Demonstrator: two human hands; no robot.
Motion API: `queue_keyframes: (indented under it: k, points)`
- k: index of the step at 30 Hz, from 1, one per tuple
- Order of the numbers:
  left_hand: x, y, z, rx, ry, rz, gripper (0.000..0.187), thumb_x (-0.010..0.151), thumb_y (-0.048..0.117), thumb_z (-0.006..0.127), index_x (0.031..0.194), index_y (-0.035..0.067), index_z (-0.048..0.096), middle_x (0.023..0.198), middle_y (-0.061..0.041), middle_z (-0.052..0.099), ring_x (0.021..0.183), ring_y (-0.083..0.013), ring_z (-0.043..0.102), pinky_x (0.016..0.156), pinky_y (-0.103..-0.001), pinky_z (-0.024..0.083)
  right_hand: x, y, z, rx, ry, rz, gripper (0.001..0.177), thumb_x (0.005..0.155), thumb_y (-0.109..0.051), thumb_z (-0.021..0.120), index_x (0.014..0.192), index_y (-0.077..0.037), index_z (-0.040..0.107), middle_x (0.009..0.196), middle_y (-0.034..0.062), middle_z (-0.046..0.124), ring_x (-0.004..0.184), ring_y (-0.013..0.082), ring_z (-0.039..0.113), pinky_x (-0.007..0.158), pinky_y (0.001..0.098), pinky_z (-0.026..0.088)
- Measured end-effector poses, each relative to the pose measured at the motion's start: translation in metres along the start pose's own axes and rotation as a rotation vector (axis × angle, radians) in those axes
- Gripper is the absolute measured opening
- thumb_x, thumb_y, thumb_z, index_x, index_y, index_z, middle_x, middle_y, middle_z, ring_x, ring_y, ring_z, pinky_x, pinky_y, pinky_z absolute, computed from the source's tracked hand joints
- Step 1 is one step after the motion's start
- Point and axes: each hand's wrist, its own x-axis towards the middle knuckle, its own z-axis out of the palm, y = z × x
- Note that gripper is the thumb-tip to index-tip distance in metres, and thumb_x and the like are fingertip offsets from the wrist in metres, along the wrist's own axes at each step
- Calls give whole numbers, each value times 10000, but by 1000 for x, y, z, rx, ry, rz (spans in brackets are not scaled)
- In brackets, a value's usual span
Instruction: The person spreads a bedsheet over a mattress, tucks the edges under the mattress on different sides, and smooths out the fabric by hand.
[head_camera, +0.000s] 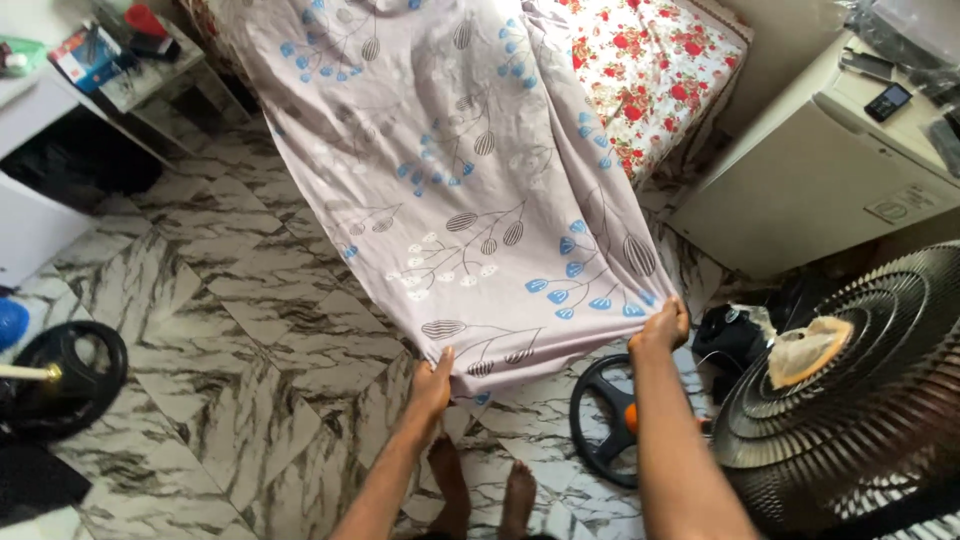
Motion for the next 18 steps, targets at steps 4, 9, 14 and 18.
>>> queue_keyframes:
  k: [4, 9, 14, 18]
  points:
    - [-9, -24, 21, -20, 57, -104, 622, 977, 515, 550, 1314, -2, 630, 1156, -88, 707, 1026, -197, 626, 907, -345, 502, 11, 11, -25, -86, 145, -118, 116, 986, -189, 662, 991, -96, 731, 1068, 32, 714, 923, 151, 627, 817, 332, 557]
    - [-19, -51, 32, -60, 79, -68, 627, 965, 516, 584, 1300, -9, 655, 1177, -92, 718, 1056, -186, 629, 950, -345, 492, 21, 22, -59, -133, 180, -165, 112, 963, -168, 660, 948, -92, 741, 1000, 24, 724, 876, 143, 631, 770, 303, 549]
    - [-35, -70, 40, -102, 125, -101, 619, 971, 532, 559, 1312, 21, 641, 1205, -54, 711, 1101, -150, 624, 998, -316, 451, 30, 32, -79, -79, 167, -129, 100, 948, -145, 658, 966, -82, 734, 1006, 20, 726, 867, 137, 633, 763, 302, 557]
    - [-47, -86, 45, -52, 137, -118, 626, 985, 540, 538, 1292, 5, 647, 1177, -61, 710, 1086, -162, 624, 984, -324, 460, 27, 32, -89, -87, 158, -109, 116, 976, -172, 661, 957, -72, 718, 991, 33, 707, 851, 142, 618, 750, 314, 551]
